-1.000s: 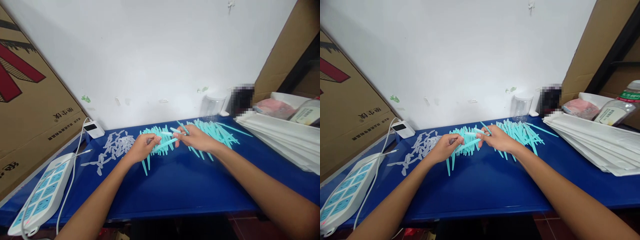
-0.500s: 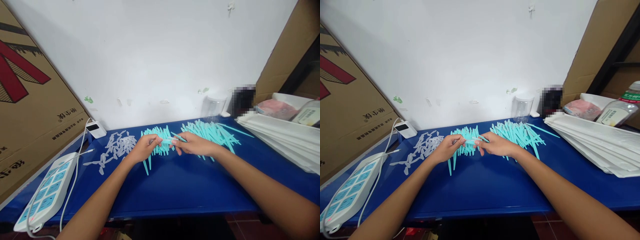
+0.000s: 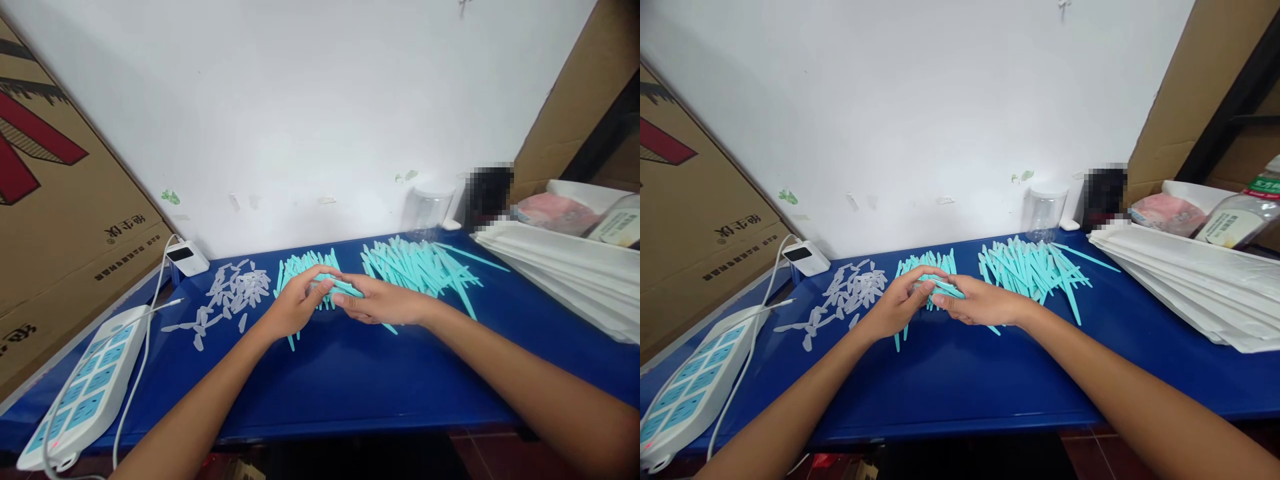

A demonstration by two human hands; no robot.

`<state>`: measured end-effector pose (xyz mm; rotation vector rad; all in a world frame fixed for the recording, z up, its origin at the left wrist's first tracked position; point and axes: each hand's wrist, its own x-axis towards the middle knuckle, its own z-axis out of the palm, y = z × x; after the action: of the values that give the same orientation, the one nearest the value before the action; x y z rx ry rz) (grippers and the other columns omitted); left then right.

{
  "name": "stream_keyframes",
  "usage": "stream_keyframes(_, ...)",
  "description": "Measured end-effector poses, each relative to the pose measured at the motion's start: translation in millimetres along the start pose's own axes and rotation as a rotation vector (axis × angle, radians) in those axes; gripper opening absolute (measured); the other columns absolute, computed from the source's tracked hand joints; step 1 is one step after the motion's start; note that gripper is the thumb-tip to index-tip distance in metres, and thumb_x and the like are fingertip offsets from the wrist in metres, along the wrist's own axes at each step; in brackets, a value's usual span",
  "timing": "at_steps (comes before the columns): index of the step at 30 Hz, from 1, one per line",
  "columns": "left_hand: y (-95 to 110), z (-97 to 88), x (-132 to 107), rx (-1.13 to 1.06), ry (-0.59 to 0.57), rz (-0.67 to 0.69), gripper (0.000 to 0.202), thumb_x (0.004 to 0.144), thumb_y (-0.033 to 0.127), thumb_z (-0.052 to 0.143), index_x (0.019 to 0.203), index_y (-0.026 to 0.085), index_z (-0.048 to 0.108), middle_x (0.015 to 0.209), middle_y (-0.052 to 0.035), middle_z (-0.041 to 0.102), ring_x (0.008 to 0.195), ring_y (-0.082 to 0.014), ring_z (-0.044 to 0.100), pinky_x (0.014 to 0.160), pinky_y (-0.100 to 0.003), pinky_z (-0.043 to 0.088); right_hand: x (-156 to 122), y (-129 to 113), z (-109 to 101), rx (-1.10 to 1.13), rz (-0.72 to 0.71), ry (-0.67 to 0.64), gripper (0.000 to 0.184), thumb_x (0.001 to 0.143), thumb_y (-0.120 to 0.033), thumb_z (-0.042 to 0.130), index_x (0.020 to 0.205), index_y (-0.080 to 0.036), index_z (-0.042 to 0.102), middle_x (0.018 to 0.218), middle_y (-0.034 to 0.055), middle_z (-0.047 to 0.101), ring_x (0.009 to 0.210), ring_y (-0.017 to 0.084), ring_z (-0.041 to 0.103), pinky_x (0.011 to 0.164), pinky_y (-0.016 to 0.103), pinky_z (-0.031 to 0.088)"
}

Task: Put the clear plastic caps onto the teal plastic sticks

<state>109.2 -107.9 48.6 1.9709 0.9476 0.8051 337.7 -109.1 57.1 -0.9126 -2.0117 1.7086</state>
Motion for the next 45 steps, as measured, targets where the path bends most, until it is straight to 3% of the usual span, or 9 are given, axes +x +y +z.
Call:
stream_keyframes(3, -0.4, 2.0, -0.4, -0.031, -0.029, -0.013, 0.043, 0.104, 0.055, 0.049, 0.121, 0.019, 0.065, 0.061, 0.0064, 0.032, 0.052, -0.0108, 0.023, 0.050, -0.027, 0.019, 1.2, -0.7, 2.6, 0.073, -0.052, -0.054, 0.071, 0.099, -0.067, 0.055, 0.150, -0.019, 0.038, 0.068, -0.0074, 0.044, 0.055, 0.010, 0.031, 0.048, 0.023, 0.027)
stream_keyframes(6, -3.1, 1.8, 1.1, -0.022, 0.012, -0.011, 0.042, 0.102, 0.055, 0.052, 0.115, 0.018, 0.065, 0.060, 0.0069, 0.032, 0.052, -0.0102, 0.024, 0.049, -0.026, 0.019, 3.2, -0.1, 2.9, 0.119, -0.047, -0.035, 0.063, 0.099, -0.066, 0.057, 0.138, -0.019, 0.044, 0.071, -0.0063, 0.049, 0.054, 0.008, 0.032, 0.048, 0.023, 0.026)
stream_keyframes(12, -3.4, 2.7, 5.2, -0.006, 0.101, 0.035, 0.039, 0.103, 0.053, 0.051, 0.095, 0.017, 0.063, 0.065, 0.0047, 0.043, 0.056, -0.0103, 0.034, 0.053, -0.024, 0.029, 5.0, 3.4, -2.2, 0.000, -0.104, 0.038, 0.050, 0.100, -0.068, 0.051, 0.112, -0.019, 0.054, 0.085, 0.0023, 0.066, 0.054, 0.009, 0.042, 0.050, 0.024, 0.033)
stream_keyframes(16, -7.2, 3.2, 6.7, -0.009, 0.128, 0.024, 0.038, 0.104, 0.052, 0.051, 0.091, 0.017, 0.060, 0.065, 0.0045, 0.046, 0.056, -0.0099, 0.035, 0.053, -0.024, 0.030, 7.8, 6.6, -3.9, -0.124, -0.100, 0.093, 0.059, 0.101, -0.072, 0.043, 0.102, -0.016, 0.062, 0.072, 0.0009, 0.062, 0.052, 0.010, 0.042, 0.051, 0.025, 0.035)
stream_keyframes(23, -22.2, -7.7, 11.1, -0.076, 0.310, -0.033, 0.041, 0.102, 0.058, 0.051, 0.098, 0.019, 0.060, 0.057, 0.0089, 0.033, 0.047, -0.0082, 0.026, 0.047, -0.023, 0.021, 14.2, 18.3, -12.0, -0.263, -0.153, 0.244, 0.062, 0.103, -0.072, 0.035, 0.095, -0.017, 0.064, 0.064, -0.0021, 0.052, 0.055, 0.013, 0.047, 0.056, 0.026, 0.038)
stream_keyframes(29, -27.4, -5.3, 12.1, -0.166, 0.280, -0.064, 0.041, 0.103, 0.060, 0.049, 0.099, 0.019, 0.058, 0.056, 0.0097, 0.030, 0.046, -0.0077, 0.025, 0.045, -0.022, 0.020, 15.9, 20.7, -14.9, -0.414, -0.207, 0.332, 0.055, 0.107, -0.062, 0.036, 0.086, -0.018, 0.063, 0.067, -0.0012, 0.049, 0.059, 0.014, 0.043, 0.061, 0.029, 0.035)
stream_keyframes(36, -19.0, -0.7, 6.5, -0.117, 0.189, -0.044, 0.047, 0.105, 0.058, 0.044, 0.076, 0.020, 0.044, 0.055, 0.0074, 0.035, 0.046, -0.0081, 0.030, 0.046, -0.024, 0.026, 13.0, 15.5, -4.2, -0.422, -0.187, 0.323, 0.056, 0.108, -0.059, 0.034, 0.086, -0.018, 0.066, 0.067, -0.0017, 0.047, 0.060, 0.015, 0.043, 0.064, 0.029, 0.034)
stream_keyframes(45, -14.8, 1.1, 4.4, -0.095, 0.180, -0.036, 0.046, 0.106, 0.057, 0.042, 0.078, 0.020, 0.047, 0.056, 0.0066, 0.038, 0.047, -0.0084, 0.034, 0.047, -0.023, 0.029, 9.9, 8.9, -2.1, -0.460, -0.174, 0.345, 0.054, 0.109, -0.055, 0.035, 0.081, -0.018, 0.063, 0.067, -0.0010, 0.049, 0.060, 0.015, 0.045, 0.065, 0.030, 0.035)
